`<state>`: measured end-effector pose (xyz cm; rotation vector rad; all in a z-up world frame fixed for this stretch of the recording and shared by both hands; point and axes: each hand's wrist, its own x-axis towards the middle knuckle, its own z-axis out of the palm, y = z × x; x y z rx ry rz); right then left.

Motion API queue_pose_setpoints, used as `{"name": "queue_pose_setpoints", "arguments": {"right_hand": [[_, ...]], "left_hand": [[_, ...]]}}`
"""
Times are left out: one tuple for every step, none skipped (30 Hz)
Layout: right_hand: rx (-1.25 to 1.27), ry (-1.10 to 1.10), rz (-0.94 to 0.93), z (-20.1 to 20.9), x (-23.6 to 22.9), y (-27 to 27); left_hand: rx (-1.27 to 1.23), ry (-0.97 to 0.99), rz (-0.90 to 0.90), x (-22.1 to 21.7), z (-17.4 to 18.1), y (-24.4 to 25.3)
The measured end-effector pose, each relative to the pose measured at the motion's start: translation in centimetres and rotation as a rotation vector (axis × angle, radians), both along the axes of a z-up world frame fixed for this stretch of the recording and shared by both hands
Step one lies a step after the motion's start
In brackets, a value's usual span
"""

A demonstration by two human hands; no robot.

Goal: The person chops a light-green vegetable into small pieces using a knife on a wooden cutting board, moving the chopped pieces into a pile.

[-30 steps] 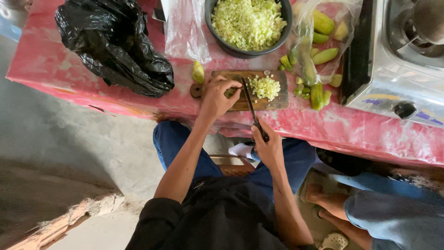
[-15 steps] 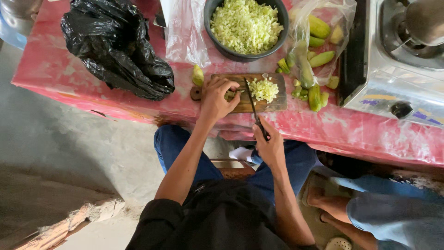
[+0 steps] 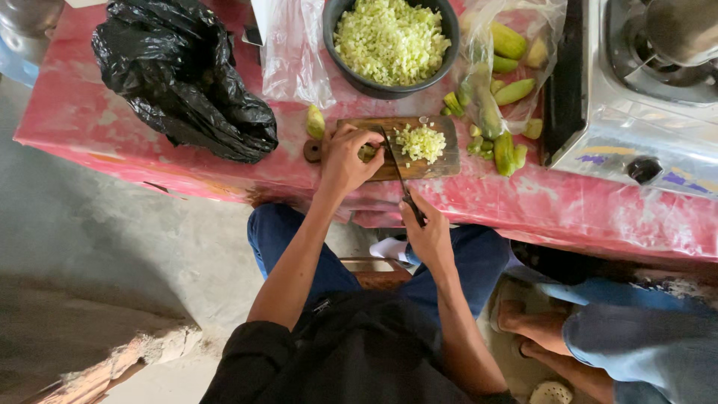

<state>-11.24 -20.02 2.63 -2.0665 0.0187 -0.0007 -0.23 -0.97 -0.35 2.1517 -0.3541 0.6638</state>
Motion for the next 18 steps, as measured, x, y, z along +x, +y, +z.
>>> {"name": "queue_pose_setpoints", "arguments": {"right_hand": [[-0.004,-0.005,0.001,-0.1,-0.1,-0.1],[-0.006,-0.013,0.005,-0.1,0.1,-0.1],[-0.009,-0.021,0.009,0.0,0.2,-0.1],[0.001,-0.030,0.012,0.1,0.3,-0.1],[0.011,-0.040,0.016,0.2,0.3,0.0],[0.021,-0.049,0.021,0.4,0.3,0.1],[0.033,0.008,-0.001,0.6,0.3,0.2],[0.044,0.066,-0.026,0.7,0.1,0.2],[0.055,0.125,-0.050,0.7,0.0,0.1],[0.076,0.132,-0.056,0.6,-0.2,0.1],[0.096,0.139,-0.061,0.3,-0.2,0.1],[0.117,0.149,-0.068,0.0,-0.4,0.0],[0.087,0.101,-0.058,-0.5,-0.3,-0.1],[0.058,0.052,-0.048,-0.9,-0.2,-0.2],[0.028,0.004,-0.037,-1.2,-0.1,-0.3],[0.028,0.000,-0.036,-1.4,-0.1,-0.4],[0.028,-0.004,-0.036,-1.5,-0.2,-0.5],[0.029,-0.008,-0.034,-1.4,-0.1,-0.4]], "left_hand": [[0.016,-0.015,0.011,-0.1,0.0,-0.1],[0.032,-0.033,0.026,0.0,0.0,-0.1],[0.049,-0.052,0.041,0.0,0.0,0.0],[0.068,-0.060,0.056,0.0,0.0,0.0],[0.088,-0.068,0.071,0.0,0.0,-0.1],[0.106,-0.076,0.088,0.1,-0.1,-0.1],[0.108,-0.070,0.091,0.1,-0.2,0.0],[0.110,-0.063,0.089,0.2,-0.3,0.0],[0.111,-0.056,0.088,0.2,-0.4,-0.1],[0.110,-0.052,0.089,0.2,-0.5,-0.1],[0.109,-0.049,0.090,0.3,-0.6,-0.1],[0.108,-0.042,0.090,0.2,-0.7,-0.1],[0.102,-0.042,0.084,0.2,-0.7,-0.2],[0.098,-0.042,0.080,0.2,-0.8,-0.1],[0.093,-0.042,0.075,0.2,-0.8,-0.1],[0.093,-0.042,0.077,0.2,-0.8,-0.1],[0.094,-0.043,0.079,0.1,-0.8,-0.1],[0.094,-0.043,0.082,0.2,-0.7,-0.1]]}}
